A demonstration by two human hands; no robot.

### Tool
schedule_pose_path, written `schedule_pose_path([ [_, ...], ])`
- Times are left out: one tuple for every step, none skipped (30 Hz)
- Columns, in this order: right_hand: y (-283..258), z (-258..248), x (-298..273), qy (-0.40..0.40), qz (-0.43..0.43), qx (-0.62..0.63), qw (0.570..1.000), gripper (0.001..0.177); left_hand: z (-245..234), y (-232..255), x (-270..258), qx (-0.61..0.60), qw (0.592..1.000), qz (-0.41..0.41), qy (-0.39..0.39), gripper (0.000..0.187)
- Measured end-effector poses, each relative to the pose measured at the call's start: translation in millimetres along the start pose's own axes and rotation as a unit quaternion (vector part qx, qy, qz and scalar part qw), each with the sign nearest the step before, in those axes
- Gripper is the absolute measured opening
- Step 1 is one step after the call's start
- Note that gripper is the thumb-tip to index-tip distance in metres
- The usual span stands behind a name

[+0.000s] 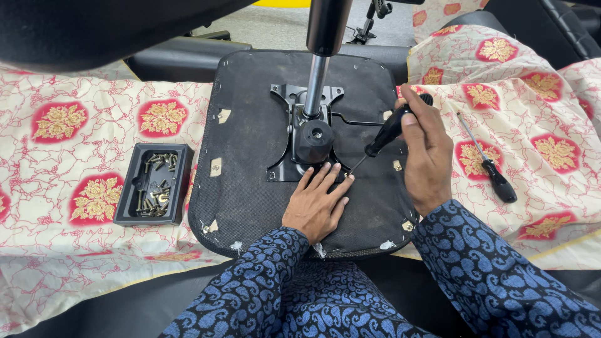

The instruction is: The person attaches a metal chair base to an overturned chair seat using a screwdriver. They pick screws from a tray, insert them into the base, and tighten them while the seat remains upside down on a patterned cloth.

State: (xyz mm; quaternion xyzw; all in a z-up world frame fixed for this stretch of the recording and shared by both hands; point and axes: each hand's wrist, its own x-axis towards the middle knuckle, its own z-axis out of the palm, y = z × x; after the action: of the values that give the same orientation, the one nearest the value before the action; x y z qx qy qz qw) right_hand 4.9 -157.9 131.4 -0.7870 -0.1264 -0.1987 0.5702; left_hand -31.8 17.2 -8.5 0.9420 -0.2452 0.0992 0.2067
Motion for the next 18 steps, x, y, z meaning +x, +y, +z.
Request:
schedule_pose_path([
  [0, 1, 0, -0.002, 0.014, 0.034, 0.999, 0.040, 0, 0, 0, 0.003, 1.000, 0.000, 0.000, 0.050],
  [0, 1, 1, -0.005, 0.028, 0.067, 0.997, 0.042, 1, 0, 0, 0.002, 1.000, 0.001, 0.001, 0.050],
  [-1, 1, 0, -0.007, 0.042, 0.100, 0.994, 0.044, 1, -1, 0, 0.001, 1.000, 0.001, 0.002, 0.050],
  [-2, 0, -1, -0.007, 0.041, 0.077, 0.996, 0.043, 2, -1, 0, 0.001, 1.000, 0.002, 0.004, 0.050],
  [-2, -1, -3, -0.007, 0.040, 0.053, 0.998, 0.041, 2, -1, 0, 0.000, 1.000, 0.002, 0.002, 0.050],
  [-3, -1, -3, -0.007, 0.038, 0.030, 0.999, 0.039, 2, -1, 0, 0.000, 1.000, 0.001, 0.002, 0.050],
  [-3, -1, -5, -0.002, 0.029, -0.007, 1.000, 0.037, 2, -1, 0, 0.000, 1.000, 0.000, 0.002, 0.050],
  [-4, -2, -6, 0.003, 0.020, -0.043, 0.999, 0.034, 2, -1, -1, -0.001, 1.000, 0.000, 0.004, 0.050],
  [-4, -1, -7, 0.007, 0.010, -0.078, 0.997, 0.031, 2, -1, -1, -0.002, 1.000, 0.001, 0.006, 0.050],
  [-4, 1, -7, 0.011, 0.001, -0.075, 0.997, 0.030, 2, -1, -1, -0.003, 1.000, 0.002, 0.008, 0.050],
  [-4, 3, -7, 0.016, -0.009, -0.071, 0.997, 0.029, 2, -2, -1, -0.005, 1.000, 0.000, 0.005, 0.049],
  [-4, 4, -8, 0.021, -0.018, -0.068, 0.997, 0.028, 3, -2, -1, -0.008, 1.000, -0.002, 0.002, 0.049],
  [-5, 5, -9, 0.023, -0.012, -0.070, 0.997, 0.029, 3, -2, -1, -0.011, 1.000, -0.003, -0.001, 0.049],
  [-7, 5, -9, 0.024, -0.006, -0.072, 0.997, 0.030, 4, -2, -1, -0.011, 1.000, -0.002, 0.001, 0.049],
  [-8, 6, -9, 0.025, -0.001, -0.074, 0.997, 0.032, 4, -2, 0, -0.011, 1.000, -0.001, 0.003, 0.049],
  [-10, 7, -8, 0.022, 0.008, -0.021, 1.000, 0.033, 5, -2, 0, -0.011, 1.000, 0.000, 0.006, 0.049],
  [-11, 9, -6, 0.019, 0.016, 0.033, 0.999, 0.035, 5, -3, 0, -0.011, 1.000, 0.000, 0.005, 0.049],
  [-11, 9, -5, 0.017, 0.025, 0.086, 0.996, 0.037, 6, -3, 0, -0.011, 1.000, 0.000, 0.003, 0.049],
])
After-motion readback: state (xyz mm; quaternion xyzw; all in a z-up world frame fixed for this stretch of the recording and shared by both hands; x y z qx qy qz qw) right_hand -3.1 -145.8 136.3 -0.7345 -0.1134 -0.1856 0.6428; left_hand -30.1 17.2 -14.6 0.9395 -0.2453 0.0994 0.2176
